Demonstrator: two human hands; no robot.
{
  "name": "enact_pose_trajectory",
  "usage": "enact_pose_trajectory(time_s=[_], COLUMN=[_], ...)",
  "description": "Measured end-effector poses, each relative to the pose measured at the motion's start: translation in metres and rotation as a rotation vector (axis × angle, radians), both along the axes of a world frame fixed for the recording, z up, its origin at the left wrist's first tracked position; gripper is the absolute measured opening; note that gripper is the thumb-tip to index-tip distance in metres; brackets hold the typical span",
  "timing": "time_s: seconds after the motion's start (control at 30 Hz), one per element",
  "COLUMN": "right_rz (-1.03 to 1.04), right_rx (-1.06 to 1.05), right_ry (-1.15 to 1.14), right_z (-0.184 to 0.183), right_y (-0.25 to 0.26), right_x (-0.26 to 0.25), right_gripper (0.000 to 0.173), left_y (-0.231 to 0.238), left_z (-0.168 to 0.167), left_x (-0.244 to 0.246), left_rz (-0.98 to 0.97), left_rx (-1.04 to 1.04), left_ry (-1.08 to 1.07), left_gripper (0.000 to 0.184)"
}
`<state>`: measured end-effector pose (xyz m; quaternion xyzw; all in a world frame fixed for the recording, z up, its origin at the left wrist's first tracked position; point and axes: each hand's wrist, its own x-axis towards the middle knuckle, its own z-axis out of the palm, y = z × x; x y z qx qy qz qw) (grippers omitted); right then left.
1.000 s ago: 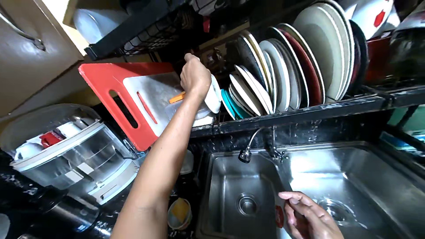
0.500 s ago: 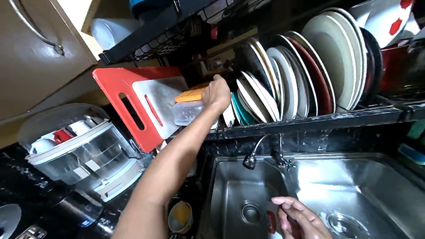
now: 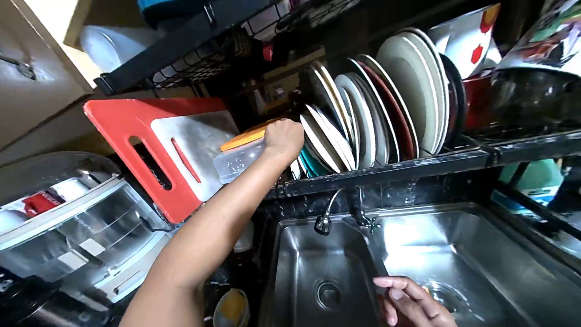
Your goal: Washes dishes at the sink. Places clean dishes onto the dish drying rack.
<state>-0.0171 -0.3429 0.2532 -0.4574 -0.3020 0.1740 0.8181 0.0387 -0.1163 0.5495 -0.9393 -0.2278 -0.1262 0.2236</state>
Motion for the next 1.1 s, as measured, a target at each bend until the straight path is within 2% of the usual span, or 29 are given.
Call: enact_pose_trajectory(time_s=[0.13,0.27,0.37,0.5,0.6,0.8,0.87,0.93,1.0,1.1], right_rz=[-0.085,-0.051,-0.019,-0.035,-0.127,-0.452,-0.498,-0.518,-0.516,-0.523], right_rx=[-0.222,-0.354,-0.326,-0.249,-0.161,-0.027,0.033,0.096,0.156,0.165], right_ry=[-0.308,-0.468,-0.499,-0.618,-0.775,-0.922,-0.934,-0.922,-0.870,-0.785], right_z=[0.007,0.018,0.038,0.085,0.129,0.220,0.242,0.256,0.262,0.260], right_y=[0.000,-0.002,-0.004,-0.006,-0.002,0.035,0.052,0.065,0.074,0.077], right_x=[0.000,0.003,0.004,0.002,0.000,0.002,0.005,0.007,0.006,0.003], right_gripper=[0.027,0.033,0.034,0.035,0.033,0.037,0.038,0.039,0.038,0.038], left_y=[0.025,0.079,0.102,0.095,0.102,0.077,0.083,0.092,0.100,0.110], left_z=[0.031,0.040,0.030,0.025,0.010,0.015,0.021,0.030,0.042,0.052], left_x=[-0.023,-0.050,-0.080,-0.116,-0.114,-0.103,-0.100,-0.099,-0.102,-0.107], left_rz=[-0.202,-0.224,-0.379,-0.390,-0.460,-0.264,-0.285,-0.266,-0.184,-0.085], left_rx=[0.045,-0.261,-0.307,-0.343,-0.257,-0.196,-0.168,-0.170,-0.252,-0.377], left_ry=[-0.149,-0.038,-0.154,-0.126,-0.270,-0.251,-0.414,-0.680,-0.907,-1.127], left_gripper=[0.034,0.044,0.035,0.053,0.042,0.045,0.040,0.034,0.035,0.035])
